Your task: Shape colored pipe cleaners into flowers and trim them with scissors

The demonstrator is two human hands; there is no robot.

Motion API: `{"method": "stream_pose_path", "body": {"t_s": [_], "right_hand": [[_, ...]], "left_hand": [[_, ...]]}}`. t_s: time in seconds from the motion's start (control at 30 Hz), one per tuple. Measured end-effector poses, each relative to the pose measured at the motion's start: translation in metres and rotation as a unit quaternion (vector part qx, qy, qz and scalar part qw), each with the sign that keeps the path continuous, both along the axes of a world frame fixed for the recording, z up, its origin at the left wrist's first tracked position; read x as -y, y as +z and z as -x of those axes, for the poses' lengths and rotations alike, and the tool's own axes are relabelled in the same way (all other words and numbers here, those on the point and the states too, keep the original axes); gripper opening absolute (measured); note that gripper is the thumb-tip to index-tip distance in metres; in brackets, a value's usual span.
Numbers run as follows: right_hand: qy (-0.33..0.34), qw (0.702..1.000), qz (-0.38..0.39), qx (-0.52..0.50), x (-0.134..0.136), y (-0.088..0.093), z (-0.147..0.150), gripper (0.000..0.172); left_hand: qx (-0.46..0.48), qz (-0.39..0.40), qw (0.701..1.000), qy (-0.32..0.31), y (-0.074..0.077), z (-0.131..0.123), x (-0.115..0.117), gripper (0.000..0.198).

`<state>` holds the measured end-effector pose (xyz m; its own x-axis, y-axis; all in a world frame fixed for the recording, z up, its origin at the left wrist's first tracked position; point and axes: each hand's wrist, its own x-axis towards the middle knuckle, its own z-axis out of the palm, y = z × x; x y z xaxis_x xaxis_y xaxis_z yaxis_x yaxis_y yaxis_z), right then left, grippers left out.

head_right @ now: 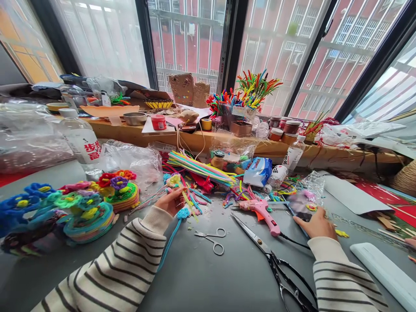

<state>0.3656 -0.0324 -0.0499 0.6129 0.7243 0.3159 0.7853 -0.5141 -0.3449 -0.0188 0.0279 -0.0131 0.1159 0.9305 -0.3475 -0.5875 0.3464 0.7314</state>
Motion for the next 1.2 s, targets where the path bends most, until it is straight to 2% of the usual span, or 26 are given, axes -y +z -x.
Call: {"method": "stream_pose_path", "body": {"t_s": [0.03, 0.1, 0.13, 0.17, 0.2, 0.27, 0.37, 0.57, 0.67, 0.77, 0.83, 0.9, 0.97, 1.03, 1.1, 1.2], "right_hand": [[0.038, 0.997, -0.042, 0.045, -0.001, 0.001, 0.007, 0.064], [0.188, 0.97, -0.113, 0.102, 0.001, 0.008, 0.034, 0.048], [0.294, 0.945, -0.106, 0.099, 0.004, 0.012, 0.054, 0.038], [0.395, 0.913, -0.064, 0.078, 0.009, 0.017, 0.076, 0.028], [0.468, 0.882, -0.017, 0.056, 0.013, 0.021, 0.099, 0.023], [0.525, 0.85, 0.033, 0.035, 0.022, 0.028, 0.141, 0.022], [0.537, 0.835, 0.114, 0.042, 0.026, 0.032, 0.181, 0.022], [0.44, 0.853, 0.258, 0.11, 0.015, 0.037, 0.211, 0.018], [0.425, 0.869, 0.24, 0.084, 0.009, 0.036, 0.218, 0.013], [0.417, 0.894, 0.16, -0.037, 0.001, 0.029, 0.216, 0.007], [0.419, 0.892, 0.104, -0.138, -0.005, 0.023, 0.211, 0.009], [0.43, 0.861, 0.07, -0.261, -0.008, 0.018, 0.21, 0.014], [0.444, 0.802, 0.058, -0.395, -0.009, 0.013, 0.213, 0.024], [0.459, 0.743, 0.068, -0.481, -0.006, 0.009, 0.221, 0.035], [0.498, 0.713, 0.068, -0.489, -0.002, 0.007, 0.229, 0.045], [0.581, 0.686, 0.069, -0.433, 0.005, 0.007, 0.236, 0.055]], "left_hand": [[-0.002, -0.002, 1.0, 0.002, 0.0, 0.0, 0.0, 0.014], [-0.005, -0.005, 1.0, 0.004, 0.001, 0.0, 0.001, 0.013], [-0.006, -0.007, 1.0, 0.003, 0.001, 0.001, 0.001, 0.012], [-0.007, -0.009, 1.0, 0.002, 0.0, 0.001, 0.0, 0.011], [-0.008, -0.011, 1.0, 0.0, 0.0, 0.002, 0.0, 0.011], [-0.012, -0.013, 1.0, -0.005, -0.001, 0.003, 0.0, 0.011], [-0.016, -0.014, 1.0, -0.007, -0.002, 0.004, 0.0, 0.009], [-0.027, -0.035, 0.999, -0.021, -0.007, 0.004, -0.002, 0.008], [-0.035, -0.039, 0.998, -0.022, -0.007, 0.004, -0.001, 0.012], [-0.039, -0.046, 0.998, -0.028, -0.006, 0.004, 0.0, 0.017], [-0.036, -0.053, 0.997, -0.034, -0.006, 0.004, 0.001, 0.019], [-0.032, -0.059, 0.997, -0.037, -0.006, 0.004, 0.002, 0.02], [-0.036, -0.058, 0.997, -0.039, -0.007, 0.003, 0.001, 0.018], [-0.04, -0.05, 0.997, -0.051, -0.008, 0.001, 0.0, 0.014], [-0.041, -0.048, 0.996, -0.063, -0.008, 0.001, 0.0, 0.012], [-0.03, -0.067, 0.995, -0.07, -0.009, 0.001, 0.001, 0.013]]}}
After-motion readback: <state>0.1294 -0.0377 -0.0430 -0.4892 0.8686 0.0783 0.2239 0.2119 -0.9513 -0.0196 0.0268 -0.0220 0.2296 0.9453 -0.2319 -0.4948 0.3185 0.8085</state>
